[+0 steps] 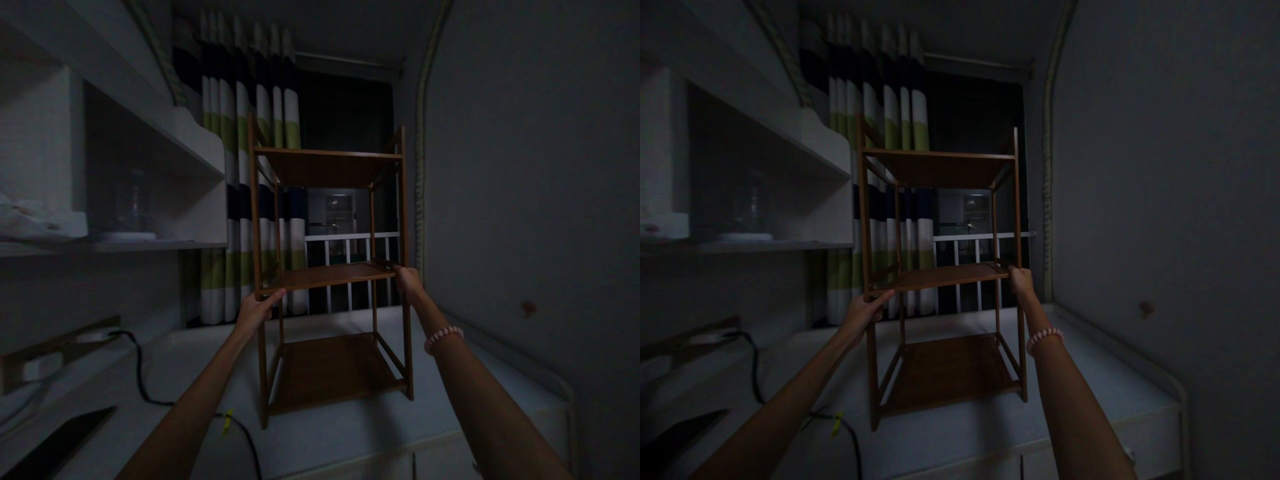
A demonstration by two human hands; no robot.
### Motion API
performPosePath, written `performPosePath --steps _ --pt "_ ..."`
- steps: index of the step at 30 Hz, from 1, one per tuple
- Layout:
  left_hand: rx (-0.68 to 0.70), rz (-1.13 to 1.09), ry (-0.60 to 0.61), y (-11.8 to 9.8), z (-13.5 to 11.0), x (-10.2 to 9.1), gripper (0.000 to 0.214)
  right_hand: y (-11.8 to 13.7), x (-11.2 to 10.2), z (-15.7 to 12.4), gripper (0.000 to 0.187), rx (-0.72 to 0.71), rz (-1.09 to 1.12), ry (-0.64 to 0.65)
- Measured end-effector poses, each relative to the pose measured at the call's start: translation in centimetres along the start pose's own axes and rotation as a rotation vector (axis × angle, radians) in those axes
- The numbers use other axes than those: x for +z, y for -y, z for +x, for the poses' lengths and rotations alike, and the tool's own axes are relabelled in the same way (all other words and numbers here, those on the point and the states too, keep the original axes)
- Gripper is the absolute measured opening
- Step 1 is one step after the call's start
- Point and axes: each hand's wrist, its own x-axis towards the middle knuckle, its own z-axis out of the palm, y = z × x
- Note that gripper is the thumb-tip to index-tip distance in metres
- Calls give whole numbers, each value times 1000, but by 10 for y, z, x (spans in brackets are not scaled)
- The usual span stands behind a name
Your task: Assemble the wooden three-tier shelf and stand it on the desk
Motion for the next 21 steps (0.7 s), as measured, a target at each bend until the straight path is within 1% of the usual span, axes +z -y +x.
performPosePath --steps 4,8,11,17,21 --pt "-39 -52 39 -2 0 0 45 2 1 -2 23 22 -6 -35" --pt "-78 -80 128 -4 6 -3 43 4 2 -4 22 27 -9 -41" --pt "-93 -60 184 -7 11 -8 40 4 2 -5 22 28 -8 -40" --pt "-42 -69 247 -15 16 -8 41 6 1 -6 22 34 -5 -37" --pt "-9 -86 255 -19 15 -7 43 7 1 -8 24 41 -4 -29"
